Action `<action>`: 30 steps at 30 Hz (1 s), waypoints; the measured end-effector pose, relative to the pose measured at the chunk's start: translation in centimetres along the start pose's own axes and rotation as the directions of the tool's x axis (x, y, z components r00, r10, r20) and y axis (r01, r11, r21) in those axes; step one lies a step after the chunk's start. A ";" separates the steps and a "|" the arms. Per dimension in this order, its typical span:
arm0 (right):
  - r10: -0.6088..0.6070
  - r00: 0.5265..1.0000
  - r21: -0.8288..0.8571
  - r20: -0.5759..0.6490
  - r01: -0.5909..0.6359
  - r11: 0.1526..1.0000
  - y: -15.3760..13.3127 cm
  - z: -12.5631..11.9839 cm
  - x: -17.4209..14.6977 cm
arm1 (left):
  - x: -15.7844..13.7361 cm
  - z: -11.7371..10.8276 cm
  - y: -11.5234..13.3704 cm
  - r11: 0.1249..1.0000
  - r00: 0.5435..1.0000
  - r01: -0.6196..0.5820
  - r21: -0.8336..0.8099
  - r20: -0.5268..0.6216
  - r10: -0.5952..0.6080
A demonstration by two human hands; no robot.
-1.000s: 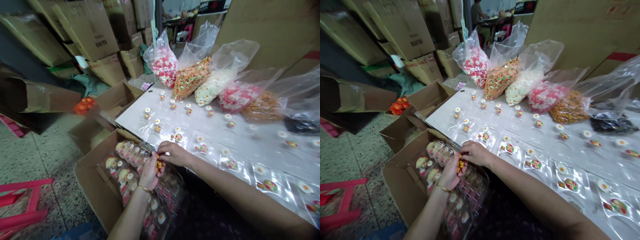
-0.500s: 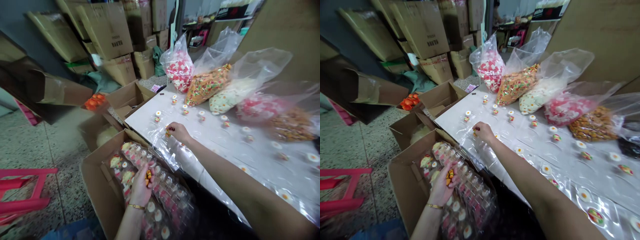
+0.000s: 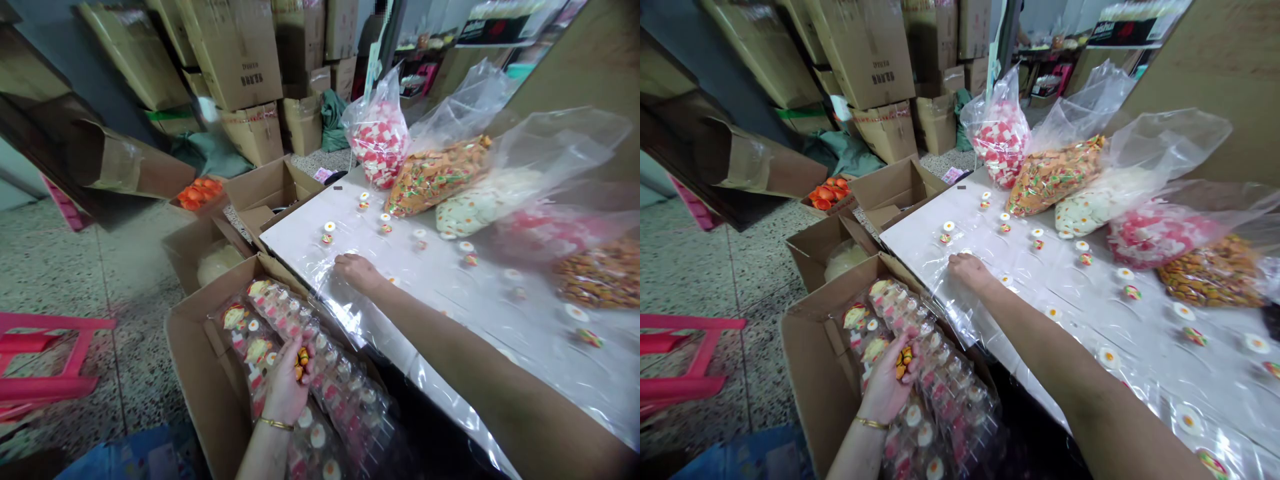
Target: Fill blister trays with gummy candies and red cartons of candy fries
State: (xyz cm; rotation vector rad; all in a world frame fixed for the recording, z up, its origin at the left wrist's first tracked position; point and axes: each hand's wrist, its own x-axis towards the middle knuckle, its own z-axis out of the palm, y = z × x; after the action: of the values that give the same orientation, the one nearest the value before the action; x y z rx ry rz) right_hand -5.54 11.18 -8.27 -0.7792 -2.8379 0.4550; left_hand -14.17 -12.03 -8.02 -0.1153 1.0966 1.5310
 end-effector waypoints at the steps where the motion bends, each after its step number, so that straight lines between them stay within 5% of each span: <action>1: 0.007 0.999 -0.064 0.033 -0.005 0.998 -0.2 0.2 -0.2 | 0.1 0.2 0.2 1.000 1.000 0.008 -0.017 0.007 -0.008; 6: 0.004 0.997 -0.276 0.075 0.017 0.961 -0.6 0.1 -1.7 | 0.9 1.5 1.6 0.992 0.995 0.033 -0.120 0.101 -0.021; 9: 0.026 0.998 -0.093 -0.063 -0.032 0.995 -2.0 -1.0 -3.1 | 1.5 2.4 2.2 0.995 0.992 -0.010 -0.096 0.128 0.022; 11: -0.063 0.994 0.111 -0.091 0.073 0.991 -3.9 -1.6 -3.9 | 1.9 2.9 2.1 0.997 0.989 -0.056 -0.045 0.136 0.062; 14: -0.230 0.971 0.402 -0.065 0.236 0.885 -7.3 -2.1 -4.6 | 2.4 3.6 1.7 0.987 0.971 -0.151 0.053 0.193 0.138; 17: -0.152 0.988 0.556 -0.024 0.139 0.819 -8.8 -2.3 -4.5 | 2.9 3.7 1.6 0.965 0.958 -0.225 0.136 0.213 0.193; 21: 0.007 1.000 0.578 -0.010 0.000 0.816 -6.5 -2.1 -2.3 | 3.4 2.7 2.1 0.972 0.970 -0.228 0.056 0.103 0.221; 24: 0.152 0.979 0.453 -0.137 -0.074 0.888 -3.0 -1.7 1.0 | 3.0 1.4 2.3 0.979 0.978 -0.203 -0.018 0.043 0.204; 30: 0.221 0.935 0.145 -0.278 -0.186 0.972 0.5 -0.8 7.8 | 1.2 -0.6 1.8 0.989 0.991 -0.130 -0.075 -0.041 0.127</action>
State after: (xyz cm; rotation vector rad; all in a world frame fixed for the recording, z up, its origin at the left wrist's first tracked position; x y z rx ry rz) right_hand -11.75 15.90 -7.06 -1.0295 -2.4462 0.4836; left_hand -16.28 -11.29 -8.07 -0.1275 1.0907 1.6930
